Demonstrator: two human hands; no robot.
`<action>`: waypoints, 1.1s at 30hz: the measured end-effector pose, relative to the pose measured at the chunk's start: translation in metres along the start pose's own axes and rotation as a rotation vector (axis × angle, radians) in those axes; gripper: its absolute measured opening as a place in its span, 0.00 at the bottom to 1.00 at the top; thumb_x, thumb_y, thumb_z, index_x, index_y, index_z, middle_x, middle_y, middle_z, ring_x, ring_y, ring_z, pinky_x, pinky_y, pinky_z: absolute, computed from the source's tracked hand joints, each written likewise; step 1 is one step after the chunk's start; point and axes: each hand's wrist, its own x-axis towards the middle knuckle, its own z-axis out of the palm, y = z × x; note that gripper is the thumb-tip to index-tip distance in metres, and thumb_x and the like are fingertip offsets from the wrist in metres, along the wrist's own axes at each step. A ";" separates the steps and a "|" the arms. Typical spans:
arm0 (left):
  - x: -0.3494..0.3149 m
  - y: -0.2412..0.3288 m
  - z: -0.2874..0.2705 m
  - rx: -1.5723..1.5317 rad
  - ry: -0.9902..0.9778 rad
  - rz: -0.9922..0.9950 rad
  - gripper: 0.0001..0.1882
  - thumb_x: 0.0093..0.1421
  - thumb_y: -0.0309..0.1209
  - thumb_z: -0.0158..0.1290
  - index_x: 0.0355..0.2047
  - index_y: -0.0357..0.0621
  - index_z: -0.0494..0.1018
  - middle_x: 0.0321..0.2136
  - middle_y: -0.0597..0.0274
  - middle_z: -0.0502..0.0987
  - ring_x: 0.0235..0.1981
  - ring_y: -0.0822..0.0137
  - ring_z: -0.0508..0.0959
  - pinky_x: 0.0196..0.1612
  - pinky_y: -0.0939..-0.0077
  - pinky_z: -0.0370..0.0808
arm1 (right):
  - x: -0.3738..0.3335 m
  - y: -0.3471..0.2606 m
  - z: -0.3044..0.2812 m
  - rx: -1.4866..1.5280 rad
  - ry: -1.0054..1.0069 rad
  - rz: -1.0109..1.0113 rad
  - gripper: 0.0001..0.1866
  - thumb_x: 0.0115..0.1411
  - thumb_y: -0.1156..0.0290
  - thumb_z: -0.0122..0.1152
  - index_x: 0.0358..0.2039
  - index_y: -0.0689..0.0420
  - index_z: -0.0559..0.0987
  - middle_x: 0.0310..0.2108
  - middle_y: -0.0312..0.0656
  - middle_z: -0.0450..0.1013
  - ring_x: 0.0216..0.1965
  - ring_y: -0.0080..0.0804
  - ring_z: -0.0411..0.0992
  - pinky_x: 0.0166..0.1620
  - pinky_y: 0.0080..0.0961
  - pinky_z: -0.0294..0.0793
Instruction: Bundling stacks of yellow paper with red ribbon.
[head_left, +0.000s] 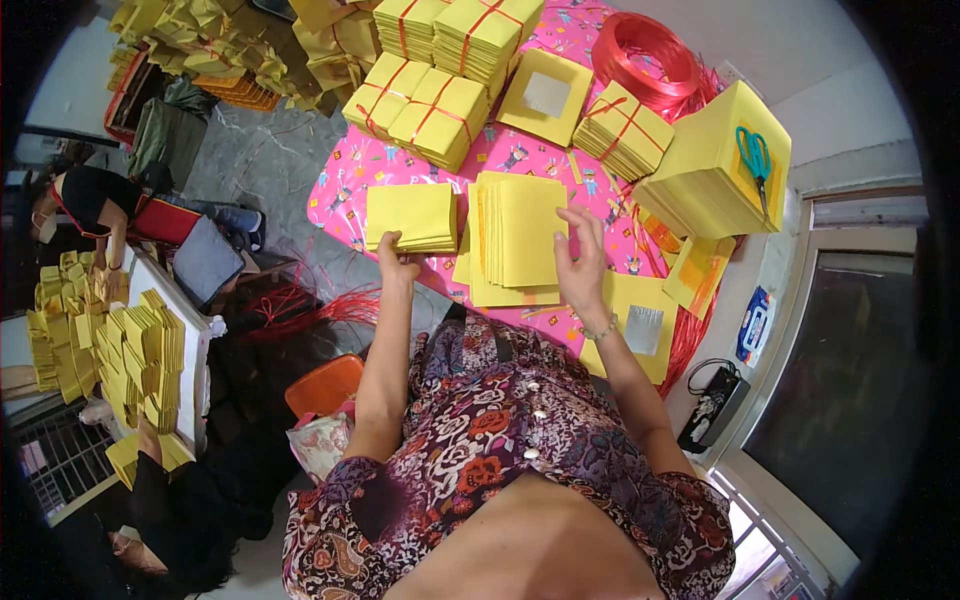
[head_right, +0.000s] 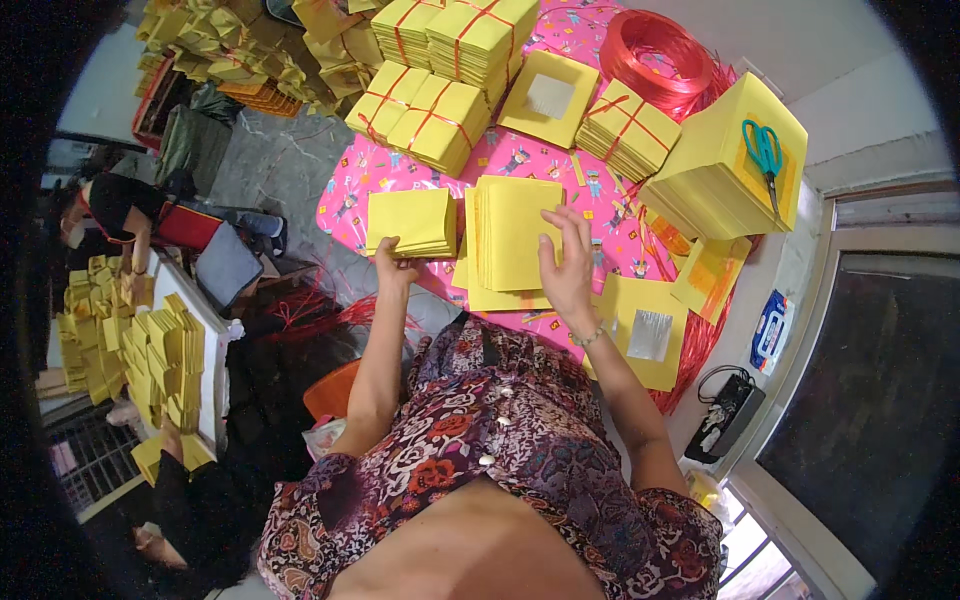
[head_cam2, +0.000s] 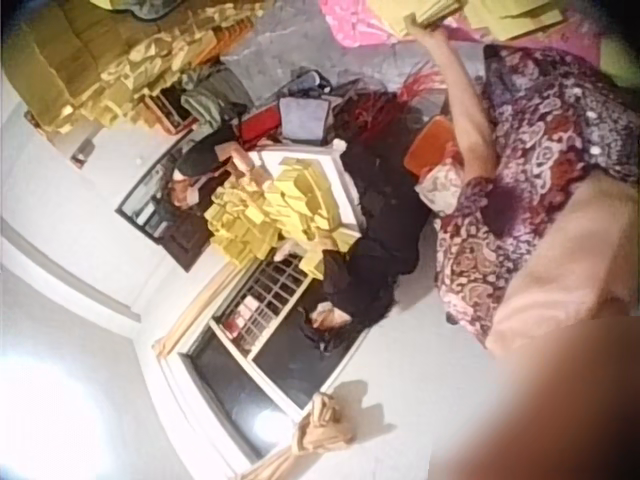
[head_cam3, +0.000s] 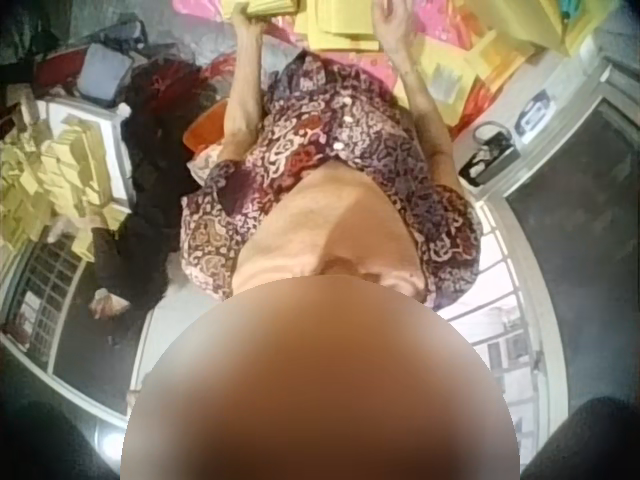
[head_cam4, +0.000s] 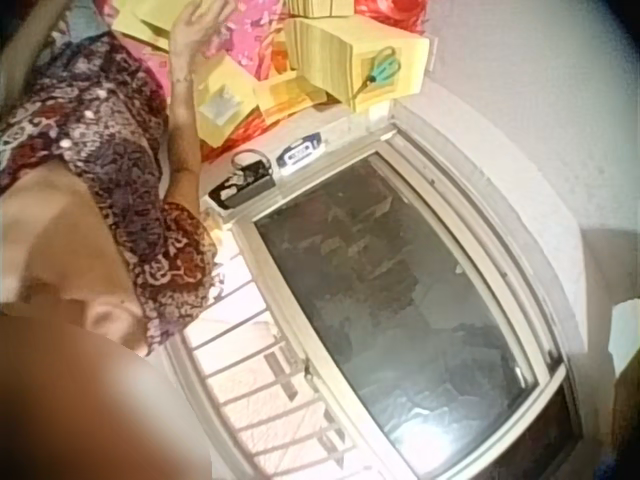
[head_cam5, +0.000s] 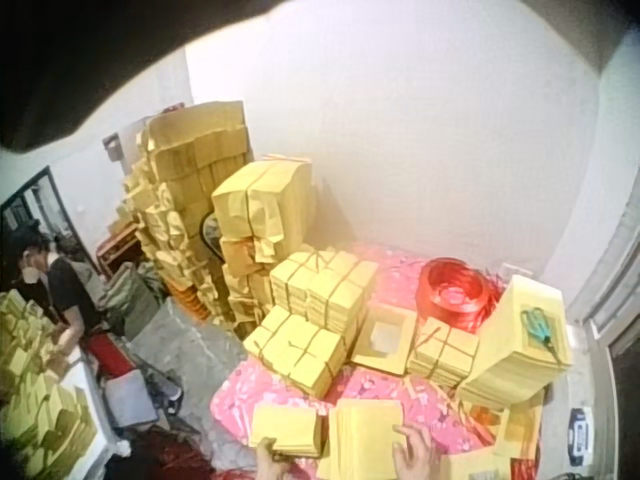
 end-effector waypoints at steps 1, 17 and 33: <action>-0.006 0.002 0.002 -0.002 -0.001 0.002 0.13 0.52 0.35 0.53 0.37 0.42 0.72 0.33 0.62 0.78 0.31 0.63 0.78 0.34 0.66 0.79 | 0.001 -0.007 0.000 0.001 -0.001 -0.003 0.16 0.60 0.79 0.54 0.49 0.59 0.74 0.51 0.49 0.66 0.56 0.46 0.65 0.58 0.37 0.65; -0.158 -0.007 0.061 -0.374 -0.604 -0.037 0.32 0.51 0.31 0.59 0.57 0.39 0.64 0.54 0.50 0.69 0.56 0.51 0.68 0.63 0.48 0.62 | -0.024 -0.076 0.084 0.985 -0.244 0.253 0.48 0.49 0.62 0.76 0.60 0.63 0.54 0.53 0.48 0.64 0.55 0.37 0.67 0.52 0.31 0.73; -0.181 -0.054 0.055 0.172 -0.790 -0.693 0.27 0.62 0.42 0.56 0.57 0.42 0.65 0.54 0.55 0.70 0.56 0.60 0.69 0.61 0.59 0.65 | 0.001 -0.061 0.001 0.543 0.035 0.010 0.26 0.53 0.69 0.66 0.50 0.65 0.71 0.48 0.48 0.69 0.46 0.39 0.71 0.50 0.36 0.70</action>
